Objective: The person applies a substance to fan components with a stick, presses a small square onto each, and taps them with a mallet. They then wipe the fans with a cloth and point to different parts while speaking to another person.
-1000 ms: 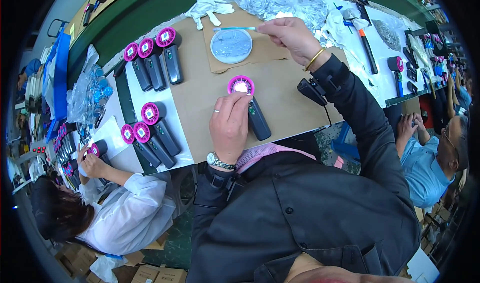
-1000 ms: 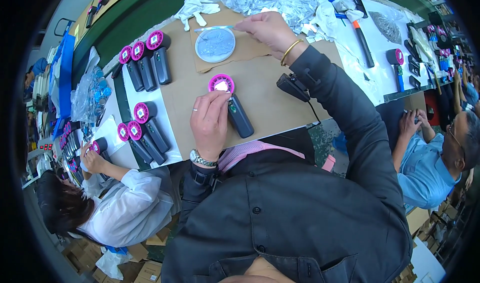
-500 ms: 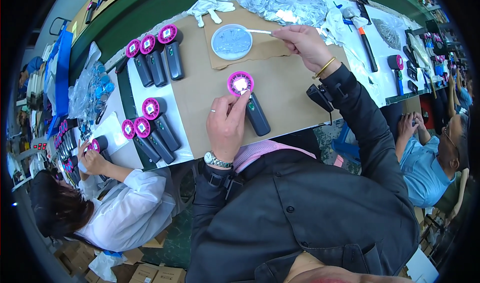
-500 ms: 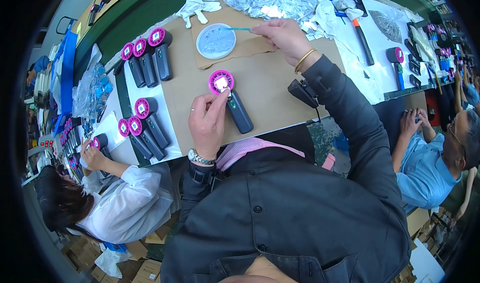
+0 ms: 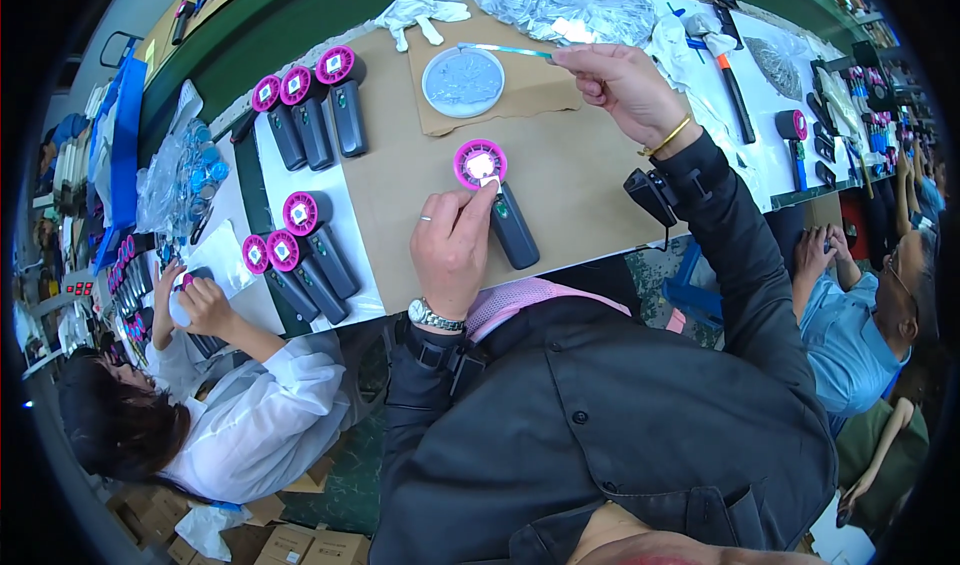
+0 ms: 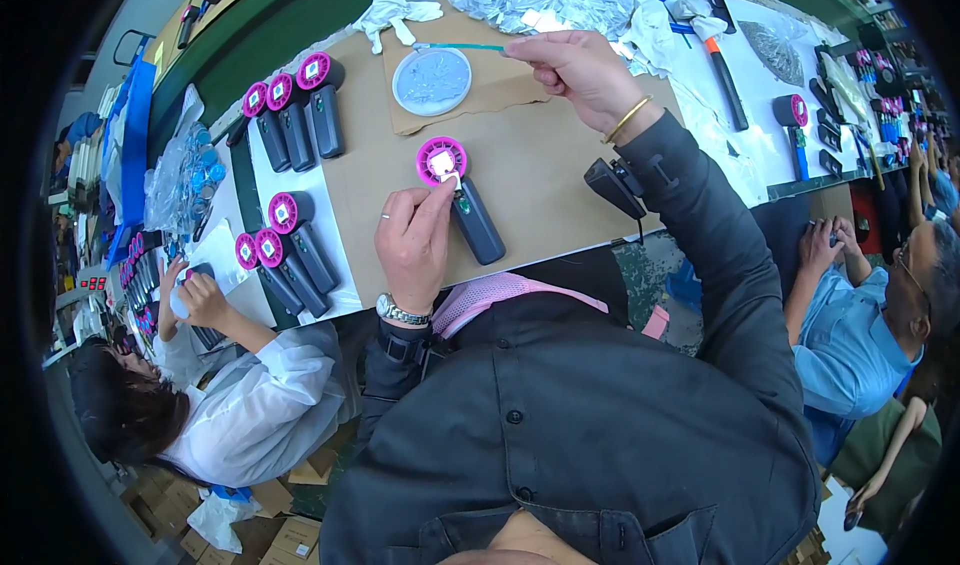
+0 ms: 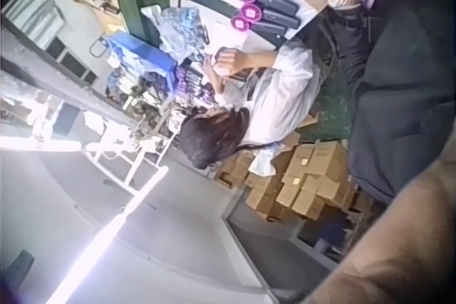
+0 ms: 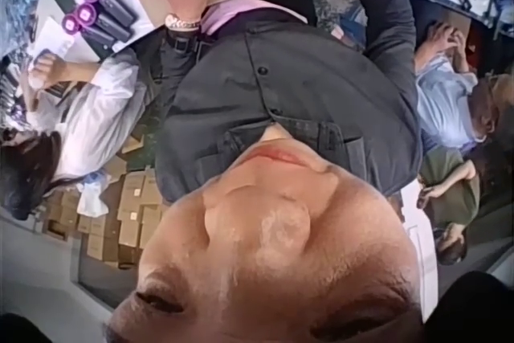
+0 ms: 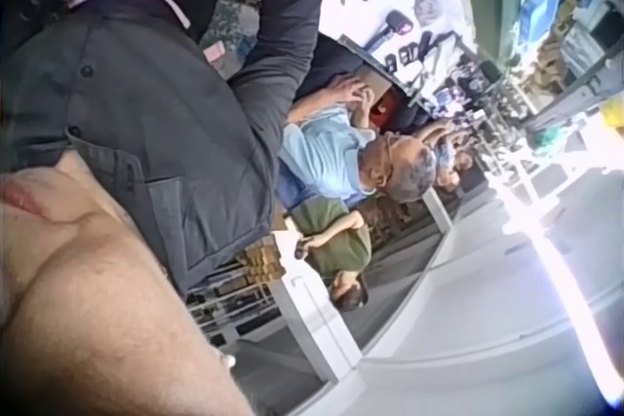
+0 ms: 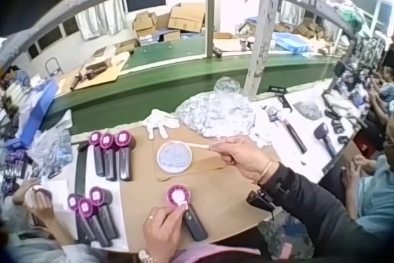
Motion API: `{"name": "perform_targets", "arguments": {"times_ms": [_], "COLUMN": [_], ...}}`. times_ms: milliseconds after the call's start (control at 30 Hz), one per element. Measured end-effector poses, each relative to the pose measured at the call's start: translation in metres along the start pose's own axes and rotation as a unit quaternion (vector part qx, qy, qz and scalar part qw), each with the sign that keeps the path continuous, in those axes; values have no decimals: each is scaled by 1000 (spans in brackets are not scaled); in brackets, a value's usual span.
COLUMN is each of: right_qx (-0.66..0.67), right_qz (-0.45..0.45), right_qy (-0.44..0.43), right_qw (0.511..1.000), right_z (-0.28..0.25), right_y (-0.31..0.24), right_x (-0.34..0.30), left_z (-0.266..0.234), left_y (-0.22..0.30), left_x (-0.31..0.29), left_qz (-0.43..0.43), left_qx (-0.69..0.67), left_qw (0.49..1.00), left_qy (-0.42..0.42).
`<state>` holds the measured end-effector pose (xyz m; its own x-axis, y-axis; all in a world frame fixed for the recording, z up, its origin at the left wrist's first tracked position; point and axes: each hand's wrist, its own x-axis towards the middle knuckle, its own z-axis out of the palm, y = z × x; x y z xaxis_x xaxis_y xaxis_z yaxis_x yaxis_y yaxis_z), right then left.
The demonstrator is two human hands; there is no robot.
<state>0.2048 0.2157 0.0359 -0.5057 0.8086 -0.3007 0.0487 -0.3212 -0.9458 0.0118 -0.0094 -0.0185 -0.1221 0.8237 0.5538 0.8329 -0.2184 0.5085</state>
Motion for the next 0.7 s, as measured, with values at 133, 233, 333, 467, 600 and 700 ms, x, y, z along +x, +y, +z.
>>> {"name": "perform_targets", "arguments": {"times_ms": [133,233,333,467,600,700], "right_qx": [35,36,29,-1,-55,-106], "right_qz": [-16,-11,-6,5,-7,-51], "right_qy": [-31,-45,-52,-46,-14,21], "right_qw": [999,998,998,999,998,993], "right_z": [2,4,5,8,15,20], "right_y": [-10,-17,-19,-15,0,12], "right_x": [-20,-38,-60,-82,-93,-98], "left_z": [0,1,2,3,3,1], "left_y": [1,0,-1,-1,0,1], "left_x": [0,-1,-2,-3,-3,-3], "left_qz": [-1,-2,0,-1,0,-1], "left_qx": [0,-2,-6,-4,-3,-2], "left_qw": [1000,1000,1000,1000,999,999], "left_qy": [11,16,23,29,32,34]}}
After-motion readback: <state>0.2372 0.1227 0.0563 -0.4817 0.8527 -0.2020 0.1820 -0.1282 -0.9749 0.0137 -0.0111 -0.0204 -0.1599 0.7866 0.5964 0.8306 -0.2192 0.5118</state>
